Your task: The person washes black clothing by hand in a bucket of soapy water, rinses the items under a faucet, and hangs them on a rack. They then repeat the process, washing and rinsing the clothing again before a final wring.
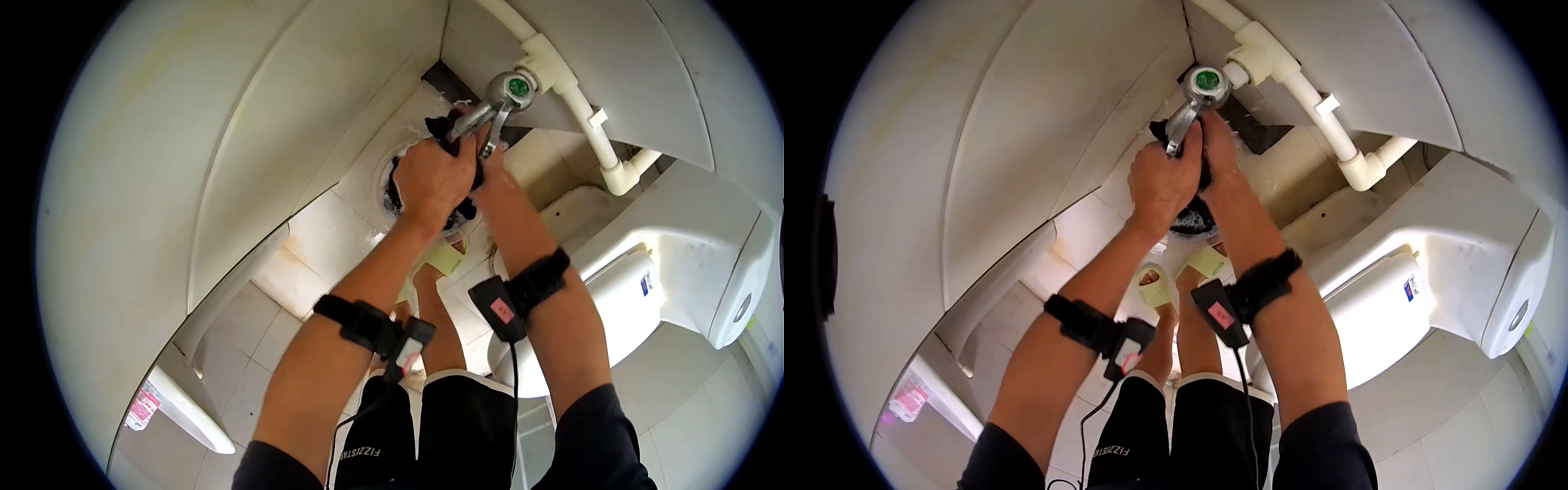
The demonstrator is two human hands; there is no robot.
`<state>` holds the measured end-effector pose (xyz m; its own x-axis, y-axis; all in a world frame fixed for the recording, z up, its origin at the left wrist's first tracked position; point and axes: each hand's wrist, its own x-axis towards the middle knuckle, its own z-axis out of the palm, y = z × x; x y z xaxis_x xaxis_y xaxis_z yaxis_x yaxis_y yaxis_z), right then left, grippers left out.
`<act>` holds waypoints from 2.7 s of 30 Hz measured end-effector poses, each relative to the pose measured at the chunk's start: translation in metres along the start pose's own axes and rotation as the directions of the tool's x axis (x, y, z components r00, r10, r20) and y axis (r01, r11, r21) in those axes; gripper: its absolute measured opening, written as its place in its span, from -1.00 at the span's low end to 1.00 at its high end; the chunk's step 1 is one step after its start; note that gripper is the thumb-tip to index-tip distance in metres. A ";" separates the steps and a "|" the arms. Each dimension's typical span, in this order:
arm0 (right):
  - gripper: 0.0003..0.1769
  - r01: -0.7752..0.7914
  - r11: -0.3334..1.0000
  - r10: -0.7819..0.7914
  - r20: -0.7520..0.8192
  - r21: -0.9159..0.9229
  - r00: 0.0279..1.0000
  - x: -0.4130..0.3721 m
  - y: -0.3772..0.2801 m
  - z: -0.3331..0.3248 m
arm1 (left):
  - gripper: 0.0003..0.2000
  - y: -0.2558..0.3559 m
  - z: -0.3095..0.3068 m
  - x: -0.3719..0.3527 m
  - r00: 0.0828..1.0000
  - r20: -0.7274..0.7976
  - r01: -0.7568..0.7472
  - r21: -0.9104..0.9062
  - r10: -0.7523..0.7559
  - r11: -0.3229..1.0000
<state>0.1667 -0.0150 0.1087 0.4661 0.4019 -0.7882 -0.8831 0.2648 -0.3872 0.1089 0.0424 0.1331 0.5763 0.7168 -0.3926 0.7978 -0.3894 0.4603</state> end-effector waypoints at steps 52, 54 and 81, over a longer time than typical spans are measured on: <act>-0.47 0.160 0.827 -0.396 -0.357 -0.538 0.846 0.023 0.018 -0.048 | -0.72 -0.015 -0.015 -0.010 0.970 0.241 0.229 -0.901 -0.014 0.369; -0.47 0.217 0.950 -0.293 -0.397 -0.226 0.870 0.030 0.027 -0.047 | -0.76 -0.019 -0.014 -0.021 0.998 0.047 0.021 -0.891 0.046 0.454; -0.35 -0.292 0.904 0.214 0.263 0.311 0.941 -0.025 0.015 -0.018 | -0.77 -0.018 0.007 -0.015 0.927 0.360 0.369 -0.927 -0.106 0.072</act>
<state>0.1408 -0.0362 0.1139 0.2638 0.6651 -0.6986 -0.9184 0.3945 0.0288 0.0870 0.0347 0.1252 0.5133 0.4970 -0.6996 0.1056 0.7724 0.6262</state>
